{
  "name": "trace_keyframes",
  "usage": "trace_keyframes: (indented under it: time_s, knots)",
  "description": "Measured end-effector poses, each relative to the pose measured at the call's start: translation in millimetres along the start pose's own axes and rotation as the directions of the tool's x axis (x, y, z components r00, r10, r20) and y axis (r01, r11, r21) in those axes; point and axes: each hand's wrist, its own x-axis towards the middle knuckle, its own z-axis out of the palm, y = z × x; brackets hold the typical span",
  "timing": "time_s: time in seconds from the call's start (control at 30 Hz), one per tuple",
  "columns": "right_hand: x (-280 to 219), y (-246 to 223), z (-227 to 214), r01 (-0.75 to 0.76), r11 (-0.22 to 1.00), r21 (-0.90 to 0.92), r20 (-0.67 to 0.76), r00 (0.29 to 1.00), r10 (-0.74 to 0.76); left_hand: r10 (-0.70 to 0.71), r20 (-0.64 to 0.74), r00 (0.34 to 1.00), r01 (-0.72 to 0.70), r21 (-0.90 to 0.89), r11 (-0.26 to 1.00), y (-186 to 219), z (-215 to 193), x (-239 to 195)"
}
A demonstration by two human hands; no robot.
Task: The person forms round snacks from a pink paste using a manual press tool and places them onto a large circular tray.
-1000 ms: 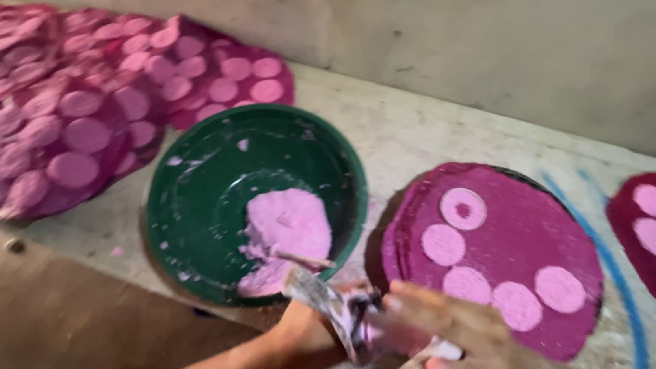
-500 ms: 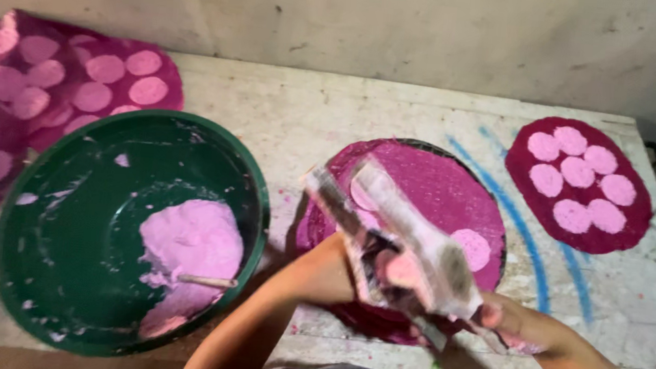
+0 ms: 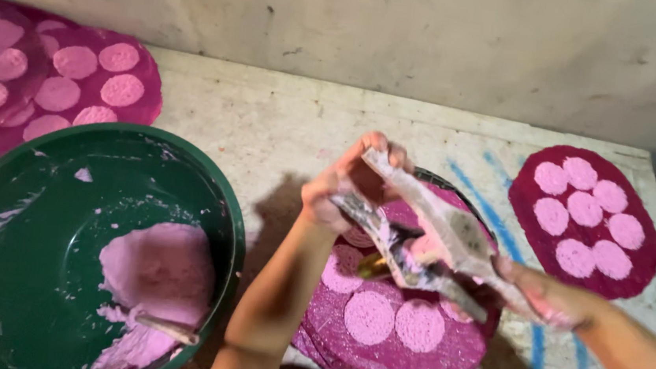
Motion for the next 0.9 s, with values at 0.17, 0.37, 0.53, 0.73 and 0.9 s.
trace_keyframes:
  time_s: [0.17,0.37,0.53,0.73,0.9]
  knots:
    - [5.5,-45.9,-31.4,-0.015,0.997,-0.078,-0.074,0.997,0.009,0.115,0.078,0.99,-0.123,0.105,0.987,11.8,-11.7,41.1]
    - [28.5,-67.0,-8.3,-0.207,0.944,-0.257,-0.23,0.962,0.148,0.169,-0.113,0.979,-0.194,-0.258,0.946,0.9,-67.2,42.0]
    - [55.8,-73.2,20.0,0.035,0.952,-0.303,-0.14,0.987,-0.081,0.173,-0.135,0.976,-0.209,-0.329,0.921,0.3,-102.8,31.0]
    - [58.7,-70.3,33.0,0.058,0.972,-0.227,-0.085,0.993,-0.079,0.127,-0.174,0.976,-0.176,-0.306,0.936,1.6,-111.9,21.5]
    - [78.3,-55.3,23.0,0.151,0.989,-0.003,-0.166,0.975,-0.149,0.143,-0.186,0.972,-0.194,-0.298,0.935,-2.3,-102.7,31.3]
